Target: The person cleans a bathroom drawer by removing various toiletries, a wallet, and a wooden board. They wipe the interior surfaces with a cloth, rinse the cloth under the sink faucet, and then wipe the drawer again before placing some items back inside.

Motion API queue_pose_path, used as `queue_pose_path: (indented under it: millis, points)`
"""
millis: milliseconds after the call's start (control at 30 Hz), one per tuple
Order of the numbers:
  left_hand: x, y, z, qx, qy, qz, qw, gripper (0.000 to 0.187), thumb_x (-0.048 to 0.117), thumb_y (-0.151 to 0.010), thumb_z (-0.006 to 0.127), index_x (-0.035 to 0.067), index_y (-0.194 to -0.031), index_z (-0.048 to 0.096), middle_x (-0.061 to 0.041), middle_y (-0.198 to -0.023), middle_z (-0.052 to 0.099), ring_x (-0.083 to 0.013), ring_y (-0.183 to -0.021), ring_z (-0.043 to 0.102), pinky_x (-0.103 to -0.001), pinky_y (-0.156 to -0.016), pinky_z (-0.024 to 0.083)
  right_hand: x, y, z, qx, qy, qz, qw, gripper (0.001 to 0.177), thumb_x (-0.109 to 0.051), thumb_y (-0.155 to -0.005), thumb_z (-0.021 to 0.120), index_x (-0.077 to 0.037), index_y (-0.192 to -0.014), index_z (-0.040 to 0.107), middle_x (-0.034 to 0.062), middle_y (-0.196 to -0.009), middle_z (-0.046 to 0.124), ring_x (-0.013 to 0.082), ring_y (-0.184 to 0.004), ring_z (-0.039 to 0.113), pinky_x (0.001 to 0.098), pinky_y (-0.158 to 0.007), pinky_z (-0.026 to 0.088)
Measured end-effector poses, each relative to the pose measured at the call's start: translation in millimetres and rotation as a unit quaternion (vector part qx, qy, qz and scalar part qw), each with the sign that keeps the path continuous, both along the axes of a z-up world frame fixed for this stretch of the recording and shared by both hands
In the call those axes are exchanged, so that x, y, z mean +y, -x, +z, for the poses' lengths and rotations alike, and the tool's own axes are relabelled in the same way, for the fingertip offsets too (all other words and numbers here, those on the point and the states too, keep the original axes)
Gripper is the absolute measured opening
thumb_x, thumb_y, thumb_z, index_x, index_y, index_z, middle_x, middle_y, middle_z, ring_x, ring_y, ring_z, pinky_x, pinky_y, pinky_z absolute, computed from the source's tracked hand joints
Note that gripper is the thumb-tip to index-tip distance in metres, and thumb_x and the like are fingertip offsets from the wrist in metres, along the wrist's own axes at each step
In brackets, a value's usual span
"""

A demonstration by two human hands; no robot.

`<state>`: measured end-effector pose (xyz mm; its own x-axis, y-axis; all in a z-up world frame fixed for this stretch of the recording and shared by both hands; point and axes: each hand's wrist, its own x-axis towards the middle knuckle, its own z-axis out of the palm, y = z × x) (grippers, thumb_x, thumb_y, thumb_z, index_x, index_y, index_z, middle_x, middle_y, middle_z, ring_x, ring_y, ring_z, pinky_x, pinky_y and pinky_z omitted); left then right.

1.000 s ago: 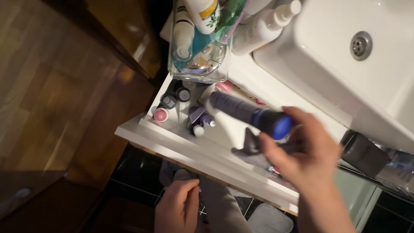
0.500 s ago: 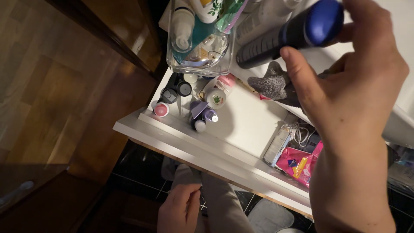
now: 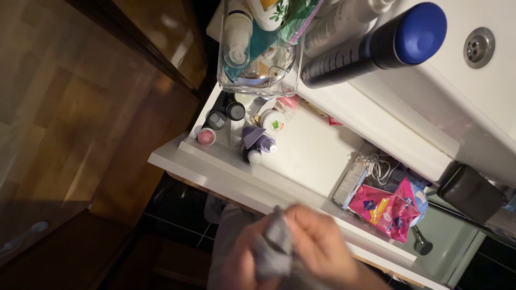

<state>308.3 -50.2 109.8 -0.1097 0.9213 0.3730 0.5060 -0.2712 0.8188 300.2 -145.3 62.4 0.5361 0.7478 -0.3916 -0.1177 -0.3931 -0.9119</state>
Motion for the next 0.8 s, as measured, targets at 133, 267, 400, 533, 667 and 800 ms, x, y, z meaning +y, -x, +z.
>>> queue_pose_path:
  millis: [133,267,400,533,667,800]
  points:
    - [1.6,188.0,-107.5,0.037,0.375,-0.371,0.849,0.061,0.018,-0.062,0.076,0.016,-0.122,0.067,-0.003,-0.113,0.082,-0.0221,-0.095,0.08,-0.028,-0.085,0.06,39.6,-51.4,-76.4,-0.31,0.119,0.043,0.942,0.022,-0.026,-0.103,0.057,-0.008,-0.104,0.07,0.0066,-0.091,0.071,0.0257,-0.08,0.07,0.0376,-0.075,0.052]
    - [4.3,209.3,-122.5,0.115,0.502,-0.317,0.796,0.068,0.024,-0.053,0.085,0.021,-0.119,0.072,-0.001,-0.089,0.085,-0.0157,-0.074,0.077,-0.027,-0.073,0.063,64.5,-89.7,-162.1,-0.417,0.161,0.236,0.863,0.045,-0.007,-0.09,0.057,-0.009,-0.134,0.062,0.0155,-0.121,0.063,0.0419,-0.103,0.06,0.0502,-0.086,0.051]
    - [4.0,194.4,-107.7,0.077,0.504,-0.277,0.815,0.043,0.023,-0.061,0.088,0.016,-0.102,0.077,-0.001,-0.073,0.079,-0.0112,-0.063,0.066,-0.025,-0.065,0.059,76.8,-103.6,-199.7,-0.426,0.224,0.381,0.789,0.025,-0.004,-0.084,0.059,-0.012,-0.103,0.073,0.0103,-0.105,0.067,0.0396,-0.087,0.068,0.0509,-0.067,0.057]
    - [-1.7,202.8,-117.5,0.177,0.561,-0.196,0.784,0.046,0.027,-0.057,0.092,0.024,-0.102,0.079,-0.003,-0.068,0.075,-0.0169,-0.061,0.067,-0.028,-0.065,0.059,65.5,-100.5,-223.9,-0.501,0.162,0.364,0.768,0.022,-0.005,-0.082,0.063,-0.01,-0.101,0.071,0.0101,-0.097,0.069,0.0385,-0.079,0.069,0.0512,-0.059,0.057]
    - [-8.8,219.7,-141.2,0.196,0.525,-0.186,0.807,0.064,0.033,-0.054,0.094,0.023,-0.115,0.077,-0.003,-0.09,0.085,-0.0176,-0.083,0.081,-0.03,-0.079,0.06,48.7,-93.5,-187.1,-0.585,0.097,0.268,0.759,0.031,-0.003,-0.088,0.059,-0.013,-0.116,0.068,0.0088,-0.107,0.069,0.0324,-0.074,0.065,0.0446,-0.059,0.054]
    - [-6.8,221.6,-145.8,0.162,0.496,-0.193,0.831,0.065,0.029,-0.057,0.093,0.017,-0.118,0.076,-0.004,-0.089,0.085,-0.0141,-0.08,0.079,-0.027,-0.079,0.059,24.1,-79.9,-91.1,-0.63,0.054,0.133,0.763,0.036,0.004,-0.095,0.051,-0.013,-0.124,0.064,0.0062,-0.118,0.071,0.0274,-0.091,0.07,0.0372,-0.071,0.055]
